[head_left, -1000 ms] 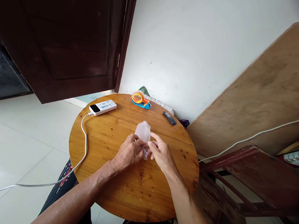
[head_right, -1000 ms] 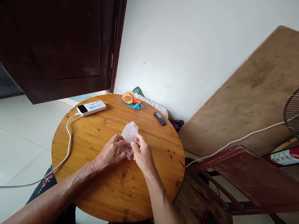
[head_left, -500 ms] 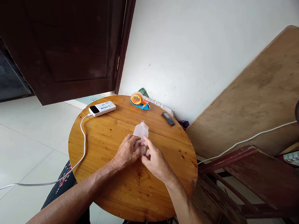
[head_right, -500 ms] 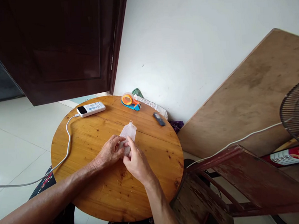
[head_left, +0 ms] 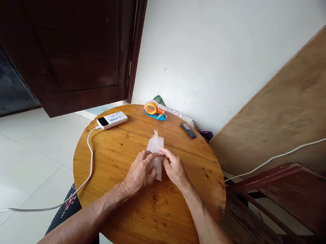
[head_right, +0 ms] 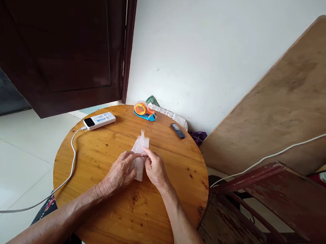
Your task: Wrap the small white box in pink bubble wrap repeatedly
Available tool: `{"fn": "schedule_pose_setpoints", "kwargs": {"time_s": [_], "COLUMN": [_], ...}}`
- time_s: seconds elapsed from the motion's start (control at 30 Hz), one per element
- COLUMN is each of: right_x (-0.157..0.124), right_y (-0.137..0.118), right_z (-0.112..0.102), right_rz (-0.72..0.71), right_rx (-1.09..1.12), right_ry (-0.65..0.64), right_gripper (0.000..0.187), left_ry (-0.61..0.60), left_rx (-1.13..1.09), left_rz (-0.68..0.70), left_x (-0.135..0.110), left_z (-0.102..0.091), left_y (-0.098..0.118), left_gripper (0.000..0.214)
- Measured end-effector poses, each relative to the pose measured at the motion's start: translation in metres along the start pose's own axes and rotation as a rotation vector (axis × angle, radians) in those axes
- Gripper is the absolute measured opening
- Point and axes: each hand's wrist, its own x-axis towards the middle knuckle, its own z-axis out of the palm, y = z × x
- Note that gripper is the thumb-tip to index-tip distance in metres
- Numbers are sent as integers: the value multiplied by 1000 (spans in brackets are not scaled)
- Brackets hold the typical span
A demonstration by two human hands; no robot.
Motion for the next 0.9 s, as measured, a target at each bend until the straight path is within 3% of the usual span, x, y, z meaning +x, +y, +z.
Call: {"fn": "schedule_pose_setpoints", "kwargs": {"time_s": [0.1,0.17,0.27,0.33,0.5,0.67,0.9], "right_x": [-2,-3,0,7,28,37,38], "right_y": [5,8,9,6,2,7,15], "right_z": [-7,-14,-19,-17,-4,4,10], "right_rz": [83,244,522,607,555,531,503], "right_rx": [35,97,244,324,394,390,322], "right_ry": [133,195,123,55,-3,21,34], "right_gripper": [32,35,47,49,37,39,26], "left_ry": [7,22,21,1,-44,-60,-64], "left_rx": [57,68,56,51,49,59,219], "left_rz": [8,-7,-33,-39,-22,-13,158], "left_x": [-1,-2,-2,-1,1,1,-2], "left_z": [3,4,4,2,1,1,-6], "left_y": [-1,-1,0,1,-2,0,7], "left_gripper": [57,57,57,57,61,63,52]}}
